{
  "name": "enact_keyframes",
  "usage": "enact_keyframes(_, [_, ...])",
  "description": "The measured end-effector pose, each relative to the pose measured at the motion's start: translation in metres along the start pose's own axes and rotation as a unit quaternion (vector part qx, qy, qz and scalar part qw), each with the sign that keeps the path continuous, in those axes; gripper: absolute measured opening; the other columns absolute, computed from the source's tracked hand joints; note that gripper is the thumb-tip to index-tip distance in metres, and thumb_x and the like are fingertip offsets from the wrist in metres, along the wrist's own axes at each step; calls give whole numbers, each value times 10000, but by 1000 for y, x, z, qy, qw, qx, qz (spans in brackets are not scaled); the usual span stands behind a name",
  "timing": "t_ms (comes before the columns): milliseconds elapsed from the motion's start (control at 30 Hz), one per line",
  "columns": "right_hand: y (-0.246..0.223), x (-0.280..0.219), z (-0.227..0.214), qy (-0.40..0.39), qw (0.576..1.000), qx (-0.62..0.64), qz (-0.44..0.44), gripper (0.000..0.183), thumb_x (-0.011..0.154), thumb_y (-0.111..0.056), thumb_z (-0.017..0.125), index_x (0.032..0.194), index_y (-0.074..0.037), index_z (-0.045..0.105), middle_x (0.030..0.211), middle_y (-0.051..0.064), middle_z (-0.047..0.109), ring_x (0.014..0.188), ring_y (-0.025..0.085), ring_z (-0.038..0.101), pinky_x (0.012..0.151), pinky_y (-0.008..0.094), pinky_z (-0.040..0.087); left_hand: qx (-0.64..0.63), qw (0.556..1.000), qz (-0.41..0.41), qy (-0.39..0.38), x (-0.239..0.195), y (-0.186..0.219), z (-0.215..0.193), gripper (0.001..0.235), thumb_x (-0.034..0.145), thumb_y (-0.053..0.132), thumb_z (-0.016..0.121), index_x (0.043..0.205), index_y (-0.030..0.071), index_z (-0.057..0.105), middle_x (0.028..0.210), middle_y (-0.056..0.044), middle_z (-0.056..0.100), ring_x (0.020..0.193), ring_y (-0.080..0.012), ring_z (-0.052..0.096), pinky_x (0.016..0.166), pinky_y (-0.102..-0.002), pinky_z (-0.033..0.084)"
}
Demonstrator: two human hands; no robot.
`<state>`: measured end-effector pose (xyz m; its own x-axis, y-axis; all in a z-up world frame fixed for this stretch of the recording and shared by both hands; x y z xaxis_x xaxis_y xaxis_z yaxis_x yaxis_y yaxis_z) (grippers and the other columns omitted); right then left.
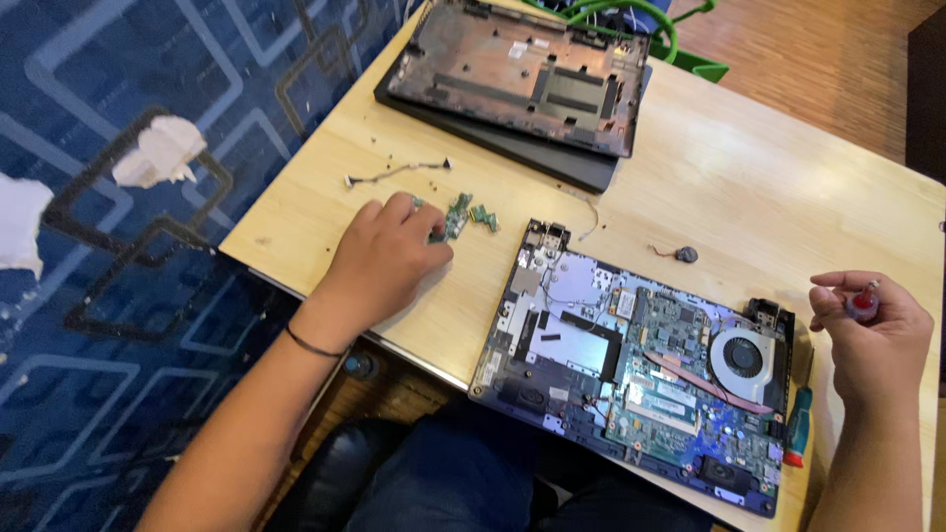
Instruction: The person disassembles a laptop by removing screws and detaching internal components. They use a screwdriver to loosen screws, remove the cooling fan, and disconnect cables from the motherboard.
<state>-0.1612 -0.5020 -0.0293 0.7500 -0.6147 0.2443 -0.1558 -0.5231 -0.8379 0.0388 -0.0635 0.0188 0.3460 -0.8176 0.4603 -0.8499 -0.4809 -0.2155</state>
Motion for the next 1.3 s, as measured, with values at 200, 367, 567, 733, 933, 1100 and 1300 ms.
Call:
enact_keyframes(200, [-6, 1, 1, 6, 1000, -7, 11, 88, 988, -27, 649, 1070, -55, 635, 798, 41, 546, 628, 94, 477, 599, 186, 392, 7, 999, 36, 18, 3, 2, 4, 226, 670, -32, 627, 698, 192, 625, 928, -11, 581, 773, -268, 471, 550, -354, 339])
enact_keyframes(367, [-23, -3, 5, -21, 1000, 6, 13, 159, 924, -56, 647, 1081, -81, 632, 725, 19, 488, 596, 82, 462, 569, 178, 357, -213, 977, -31, 5, 19, 7, -2, 105, 750, 129, 693, 757, 183, 604, 858, 67, 600, 781, -238, 475, 641, -358, 413])
enact_keyframes(567, [-7, -5, 12, -125, 979, 159, 34, 329, 822, -38, 630, 1142, -52, 552, 865, -8, 494, 771, 45, 410, 710, 151, 332, -567, 820, -74, 4, 75, 52, 6, 113, 752, 109, 698, 832, 189, 695, 775, 50, 666, 736, -96, 532, 668, -260, 442])
enact_keyframes(733, [-38, -14, 8, -136, 944, 300, 6, 335, 804, -114, 667, 1097, -45, 520, 773, 51, 537, 610, 73, 447, 525, 168, 321, -766, 630, -128, 22, 138, 81, 11, 77, 798, 33, 688, 798, 110, 683, 759, 14, 696, 517, 17, 305, 472, -133, 245])
enact_keyframes(933, [-52, -12, -8, -8, 902, 432, -22, 297, 819, -155, 723, 1009, -41, 524, 682, 79, 524, 539, 119, 519, 465, 183, 364, -853, 513, -98, 9, 187, 113, 47, 58, 831, 21, 694, 877, 56, 684, 822, -26, 672, 764, -65, 604, 698, -171, 496])
enact_keyframes(1100, [-66, -17, -6, 38, 864, 501, -25, 334, 847, -360, 739, 1004, -134, 551, 849, 32, 578, 551, 157, 517, 470, 236, 370, -860, 499, -103, -39, 184, 134, 72, 66, 848, 3, 665, 902, 34, 686, 873, -59, 693, 824, -113, 646, 768, -208, 553])
enact_keyframes(1300, [-79, -29, -7, 109, 881, 453, -79, 400, 875, -379, 692, 1053, -101, 465, 969, 192, 601, 637, 257, 631, 532, 231, 534, -873, 455, -159, -70, 175, 147, 81, 113, 817, -4, 693, 916, 44, 666, 879, -76, 693, 835, -139, 679, 764, -217, 540])
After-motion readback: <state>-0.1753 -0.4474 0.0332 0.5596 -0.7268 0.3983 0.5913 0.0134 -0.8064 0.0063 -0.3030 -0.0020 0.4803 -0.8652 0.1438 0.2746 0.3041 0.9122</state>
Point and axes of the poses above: each hand's wrist, its own x-axis towards the middle knuckle, its own z-axis out of the palm, y = z × x, the point moved 6 cm from there along x, towards the middle knuckle
